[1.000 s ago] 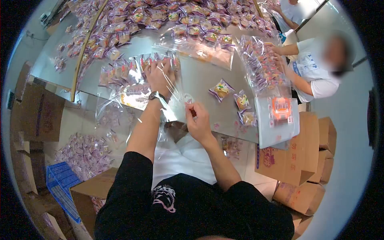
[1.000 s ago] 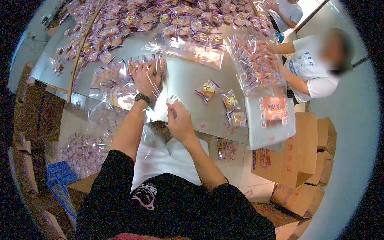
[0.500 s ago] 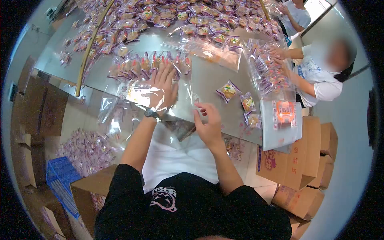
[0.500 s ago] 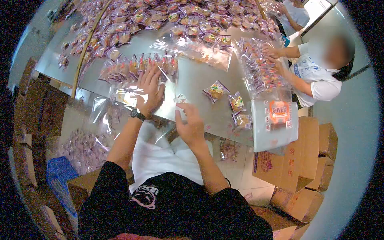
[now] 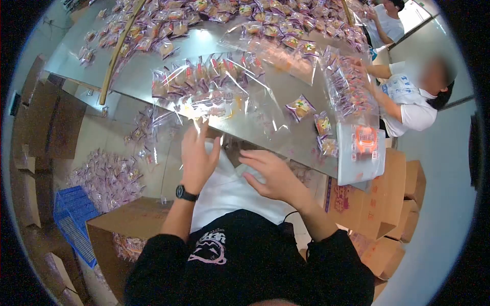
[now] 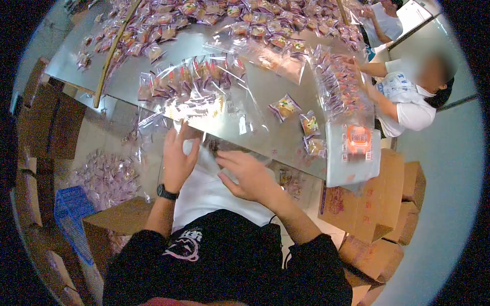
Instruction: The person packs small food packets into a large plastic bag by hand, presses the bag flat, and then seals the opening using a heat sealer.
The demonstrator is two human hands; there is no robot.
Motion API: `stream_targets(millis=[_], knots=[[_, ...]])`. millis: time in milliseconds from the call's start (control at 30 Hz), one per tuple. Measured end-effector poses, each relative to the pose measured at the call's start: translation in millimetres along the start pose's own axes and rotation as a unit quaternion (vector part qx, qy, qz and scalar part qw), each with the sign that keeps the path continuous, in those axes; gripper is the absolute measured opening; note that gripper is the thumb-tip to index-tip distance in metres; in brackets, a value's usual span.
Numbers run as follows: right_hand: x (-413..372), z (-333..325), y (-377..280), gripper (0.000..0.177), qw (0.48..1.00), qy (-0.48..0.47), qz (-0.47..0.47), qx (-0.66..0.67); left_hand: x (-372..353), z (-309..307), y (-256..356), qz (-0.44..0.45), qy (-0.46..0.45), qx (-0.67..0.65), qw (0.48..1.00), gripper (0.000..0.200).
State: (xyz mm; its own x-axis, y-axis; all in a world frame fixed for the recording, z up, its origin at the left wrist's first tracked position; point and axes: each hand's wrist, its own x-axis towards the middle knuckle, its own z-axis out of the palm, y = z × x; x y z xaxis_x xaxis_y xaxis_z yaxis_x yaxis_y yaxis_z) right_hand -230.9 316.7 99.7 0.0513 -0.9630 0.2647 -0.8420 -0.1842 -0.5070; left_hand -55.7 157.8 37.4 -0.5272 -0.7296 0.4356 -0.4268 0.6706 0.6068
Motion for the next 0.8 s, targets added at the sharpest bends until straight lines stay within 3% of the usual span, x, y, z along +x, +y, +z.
stream_targets(millis=[100, 167, 233, 333, 367, 467, 500, 567, 633, 667, 733, 767, 800], knots=[[23.9, 62.4, 25.6, 0.052, 1.0, -0.022, 0.006, 0.004, -14.4, -7.9, 11.3, -0.048, 0.025, -0.012, 0.998, 0.061], [64.3, 66.8, 27.7, 0.057, 0.994, -0.012, 0.086, -0.067, -9.9, -5.2, 15.1, -0.03, -0.014, 0.044, 0.998, 0.063], [94.4, 80.8, 43.3, 0.065, 0.983, 0.12, 0.042, -0.133, -7.7, 6.5, 11.8, -0.029, -0.027, 0.075, 0.996, 0.065], [128.5, 95.0, 69.6, 0.068, 0.974, 0.14, 0.103, -0.142, 3.5, 26.6, 15.7, -0.106, -0.074, 0.08, 0.988, 0.069], [133.4, 97.5, 78.3, 0.073, 0.968, 0.159, 0.093, -0.172, 6.5, 25.8, 19.2, -0.106, -0.06, 0.068, 0.99, 0.073], [142.1, 85.0, 74.4, 0.074, 0.968, 0.208, 0.099, -0.096, 7.0, 22.9, 17.5, -0.11, -0.018, -0.07, 0.991, 0.075], [142.9, 85.1, 76.0, 0.068, 0.973, 0.187, 0.097, -0.099, 0.1, 17.9, 21.2, -0.08, 0.029, -0.073, 0.994, 0.07], [136.6, 90.7, 70.7, 0.062, 0.982, 0.06, 0.086, 0.16, -15.1, 6.1, 30.2, -0.059, 0.078, -0.133, 0.986, 0.066], [146.1, 99.9, 65.2, 0.058, 0.997, 0.069, 0.043, -0.016, -19.5, -8.0, 42.4, -0.039, 0.125, -0.21, 0.969, 0.059], [149.0, 94.8, 67.2, 0.061, 0.997, 0.06, 0.045, -0.003, -19.3, -16.6, 44.3, 0.029, 0.169, -0.129, 0.977, 0.062], [166.7, 93.2, 75.4, 0.07, 0.968, 0.201, -0.038, -0.148, -28.8, -38.7, 36.0, 0.153, 0.234, 0.049, 0.959, 0.069], [178.1, 107.0, 82.6, 0.075, 0.955, 0.242, 0.005, -0.173, -30.3, -43.7, 31.2, 0.108, 0.277, 0.084, 0.951, 0.077], [187.5, 104.1, 88.3, 0.076, 0.957, 0.225, -0.004, -0.185, -26.8, -54.9, 26.9, 0.064, 0.248, 0.101, 0.961, 0.076]])
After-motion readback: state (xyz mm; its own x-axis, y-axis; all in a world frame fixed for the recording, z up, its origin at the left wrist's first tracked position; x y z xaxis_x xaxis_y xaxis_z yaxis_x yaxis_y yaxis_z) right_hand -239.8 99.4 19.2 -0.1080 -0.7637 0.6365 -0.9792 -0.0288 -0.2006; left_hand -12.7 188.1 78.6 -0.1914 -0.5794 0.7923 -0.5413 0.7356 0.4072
